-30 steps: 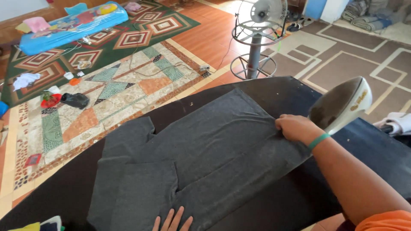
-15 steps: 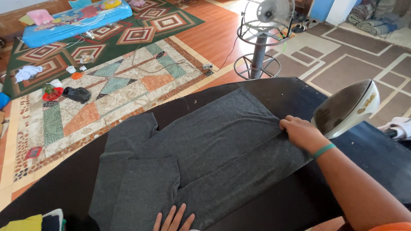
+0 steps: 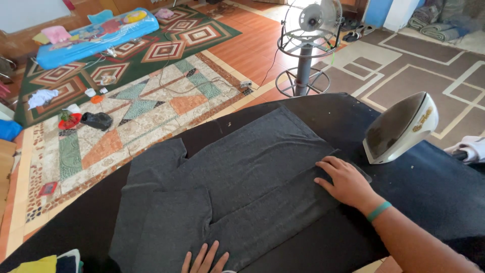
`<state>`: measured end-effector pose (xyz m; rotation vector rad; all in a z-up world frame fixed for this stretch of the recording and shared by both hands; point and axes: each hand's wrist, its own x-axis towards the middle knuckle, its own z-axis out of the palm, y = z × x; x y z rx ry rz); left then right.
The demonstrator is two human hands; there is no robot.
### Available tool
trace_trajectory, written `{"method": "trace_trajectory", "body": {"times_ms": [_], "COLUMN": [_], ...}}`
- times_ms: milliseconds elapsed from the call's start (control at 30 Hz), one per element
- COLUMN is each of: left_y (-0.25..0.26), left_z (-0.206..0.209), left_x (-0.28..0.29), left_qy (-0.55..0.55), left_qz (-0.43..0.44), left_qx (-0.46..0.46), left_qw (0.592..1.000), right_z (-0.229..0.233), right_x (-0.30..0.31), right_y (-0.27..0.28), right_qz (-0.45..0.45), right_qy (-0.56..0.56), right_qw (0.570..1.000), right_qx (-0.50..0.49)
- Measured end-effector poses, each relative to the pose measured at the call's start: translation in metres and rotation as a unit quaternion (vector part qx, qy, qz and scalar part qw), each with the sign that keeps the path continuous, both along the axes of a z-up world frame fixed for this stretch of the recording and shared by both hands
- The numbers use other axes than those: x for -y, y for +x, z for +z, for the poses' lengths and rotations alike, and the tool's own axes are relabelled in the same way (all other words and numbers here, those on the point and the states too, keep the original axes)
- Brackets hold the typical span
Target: The person irons a dark gray t-shirt on a black ironing board. They smooth the fabric with their hands, then use a white electric iron to press the shirt, moving it across the body and sleeves. The person adjusts the shirt's position multiple times to ensure even ironing.
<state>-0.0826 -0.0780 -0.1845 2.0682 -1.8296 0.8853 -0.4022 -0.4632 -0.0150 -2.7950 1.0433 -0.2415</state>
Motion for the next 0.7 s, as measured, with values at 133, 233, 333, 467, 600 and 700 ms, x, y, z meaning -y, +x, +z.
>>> {"method": "trace_trajectory", "body": {"times_ms": [133,233,333,467,600,700], "left_y": [0.003,-0.001,-0.005,-0.014,-0.036,-0.032], "left_z": [0.016,0.039,0.052,0.089,0.15,0.132], "left_x": [-0.005,-0.01,-0.01,-0.014,-0.008,-0.003], "left_qy": [0.035,0.048,0.027,0.078,0.482,0.45], "left_qz": [-0.016,-0.022,-0.037,-0.018,0.055,0.061], "left_qx": [0.013,0.028,0.052,0.113,-0.201,-0.19], "left_qw": [0.999,0.998,0.998,0.99,0.851,0.87], "right_z": [-0.004,-0.012,-0.013,-0.011,-0.022,-0.016], "right_x": [-0.002,0.007,0.011,0.01,0.015,0.019], "right_y": [0.001,-0.002,-0.004,-0.008,-0.016,-0.015], "right_qz": [-0.048,-0.03,-0.034,-0.052,-0.035,-0.028], "right_qy": [0.014,-0.024,-0.005,0.008,0.023,0.045], "right_qw": [0.998,0.995,0.993,0.994,0.994,0.993], "right_qx": [0.044,0.089,0.111,0.096,0.104,0.108]}}
